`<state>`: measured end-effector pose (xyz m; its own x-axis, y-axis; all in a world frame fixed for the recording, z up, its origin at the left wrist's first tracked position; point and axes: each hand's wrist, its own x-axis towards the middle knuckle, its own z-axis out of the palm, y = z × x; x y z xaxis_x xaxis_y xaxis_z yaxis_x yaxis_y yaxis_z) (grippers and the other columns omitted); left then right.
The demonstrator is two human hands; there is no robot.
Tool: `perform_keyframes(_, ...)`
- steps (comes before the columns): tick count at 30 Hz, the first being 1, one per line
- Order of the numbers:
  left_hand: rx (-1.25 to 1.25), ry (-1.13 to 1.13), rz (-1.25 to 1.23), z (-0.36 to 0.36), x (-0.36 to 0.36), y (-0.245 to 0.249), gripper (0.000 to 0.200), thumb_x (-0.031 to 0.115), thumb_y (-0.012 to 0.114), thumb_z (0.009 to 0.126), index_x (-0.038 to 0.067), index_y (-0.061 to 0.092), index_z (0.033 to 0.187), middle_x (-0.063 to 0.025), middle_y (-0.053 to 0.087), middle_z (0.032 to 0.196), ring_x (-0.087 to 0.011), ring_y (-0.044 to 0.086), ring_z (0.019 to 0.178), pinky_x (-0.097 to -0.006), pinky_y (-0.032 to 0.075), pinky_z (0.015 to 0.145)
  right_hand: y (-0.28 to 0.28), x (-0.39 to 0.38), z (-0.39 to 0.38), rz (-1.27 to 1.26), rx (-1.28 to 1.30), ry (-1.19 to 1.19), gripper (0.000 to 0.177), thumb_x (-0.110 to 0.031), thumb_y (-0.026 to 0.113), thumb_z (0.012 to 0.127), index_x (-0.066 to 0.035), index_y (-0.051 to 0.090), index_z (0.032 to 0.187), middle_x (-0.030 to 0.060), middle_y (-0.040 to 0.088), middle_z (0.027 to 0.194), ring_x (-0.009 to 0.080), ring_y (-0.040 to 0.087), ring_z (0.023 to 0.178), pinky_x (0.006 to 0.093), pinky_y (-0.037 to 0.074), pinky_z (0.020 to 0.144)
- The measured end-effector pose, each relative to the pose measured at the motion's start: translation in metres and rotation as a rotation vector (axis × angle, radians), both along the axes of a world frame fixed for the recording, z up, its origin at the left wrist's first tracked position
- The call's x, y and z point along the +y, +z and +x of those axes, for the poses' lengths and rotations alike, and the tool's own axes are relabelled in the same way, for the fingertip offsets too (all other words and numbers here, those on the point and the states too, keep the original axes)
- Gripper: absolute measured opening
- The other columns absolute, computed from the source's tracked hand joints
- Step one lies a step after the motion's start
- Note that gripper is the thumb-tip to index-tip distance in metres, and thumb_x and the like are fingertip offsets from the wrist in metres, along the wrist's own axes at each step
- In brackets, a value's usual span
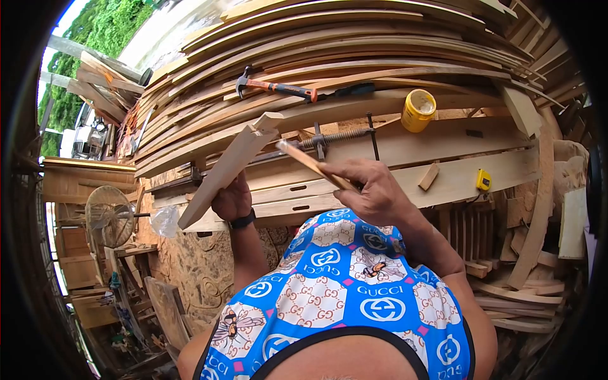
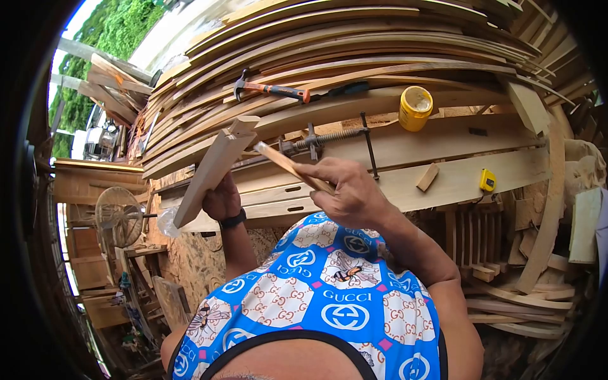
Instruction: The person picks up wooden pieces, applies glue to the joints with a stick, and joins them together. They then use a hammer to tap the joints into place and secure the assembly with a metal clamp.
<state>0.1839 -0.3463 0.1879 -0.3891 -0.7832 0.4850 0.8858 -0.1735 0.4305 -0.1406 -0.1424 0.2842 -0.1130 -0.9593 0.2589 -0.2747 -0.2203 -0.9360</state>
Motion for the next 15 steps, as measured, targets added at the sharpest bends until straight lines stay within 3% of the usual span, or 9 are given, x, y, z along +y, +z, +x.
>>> perform_keyframes(2, 0.037, -0.008, 0.019, 0.003, -0.002, 0.000, 0.044, 0.006, 0.064, 0.097, 0.009, 0.059, 0.141, -0.0150, 0.052, 0.152, -0.0353, 0.043, 0.145, -0.0595, 0.031, 0.124, -0.010, -0.001, -0.004, 0.004, 0.035, 0.062, 0.049, 0.000, 0.068, 0.084, -0.005, 0.068, 0.132, 0.0136, 0.071, 0.096, 0.0185, 0.065, 0.079, 0.0300, 0.052, 0.071)
perform_keyframes(6, 0.076, 0.008, 0.054, 0.005, -0.002, 0.000, 0.046, 0.004, 0.065, 0.096, 0.008, 0.058, 0.142, -0.0160, 0.052, 0.152, -0.0353, 0.043, 0.145, -0.0587, 0.034, 0.123, -0.006, 0.001, 0.001, 0.020, -0.065, -0.004, 0.048, 0.000, 0.068, 0.085, -0.005, 0.068, 0.133, 0.0120, 0.072, 0.097, 0.0141, 0.065, 0.082, 0.0269, 0.052, 0.074)
perform_keyframes(7, 0.076, 0.009, 0.054, 0.005, -0.002, 0.000, 0.046, 0.004, 0.065, 0.096, 0.008, 0.058, 0.142, -0.0160, 0.052, 0.152, -0.0353, 0.043, 0.145, -0.0587, 0.034, 0.123, -0.005, 0.001, 0.004, 0.020, -0.066, -0.004, 0.048, 0.000, 0.068, 0.085, -0.005, 0.068, 0.133, 0.0120, 0.072, 0.097, 0.0141, 0.065, 0.082, 0.0269, 0.052, 0.074)
perform_keyframes(9, 0.060, -0.012, 0.037, 0.002, -0.001, 0.001, 0.045, 0.005, 0.065, 0.097, 0.007, 0.058, 0.141, -0.0166, 0.052, 0.152, -0.0352, 0.043, 0.146, -0.0589, 0.033, 0.123, -0.002, 0.001, 0.011, -0.036, -0.198, 0.003, 0.050, -0.004, 0.062, 0.082, -0.001, 0.068, 0.131, 0.0178, 0.069, 0.089, 0.0245, 0.066, 0.076, 0.0353, 0.053, 0.070)
perform_keyframes(13, 0.028, -0.053, 0.020, -0.005, 0.004, 0.006, 0.045, 0.005, 0.065, 0.096, 0.006, 0.059, 0.141, -0.0169, 0.051, 0.152, -0.0351, 0.042, 0.146, -0.0591, 0.032, 0.124, 0.001, 0.001, 0.012, -0.060, -0.119, -0.022, 0.050, -0.005, 0.062, 0.081, 0.000, 0.068, 0.131, 0.0186, 0.068, 0.090, 0.0247, 0.066, 0.076, 0.0352, 0.052, 0.070)
perform_keyframes(15, 0.089, -0.111, -0.035, -0.008, 0.003, 0.004, 0.055, 0.005, 0.064, 0.096, 0.001, 0.048, 0.148, -0.0197, 0.044, 0.157, -0.0350, 0.037, 0.149, -0.0555, 0.030, 0.125, 0.001, 0.001, 0.011, -0.068, -0.005, -0.041, 0.050, -0.005, 0.062, 0.081, -0.001, 0.068, 0.131, 0.0180, 0.067, 0.088, 0.0241, 0.065, 0.076, 0.0344, 0.052, 0.069)
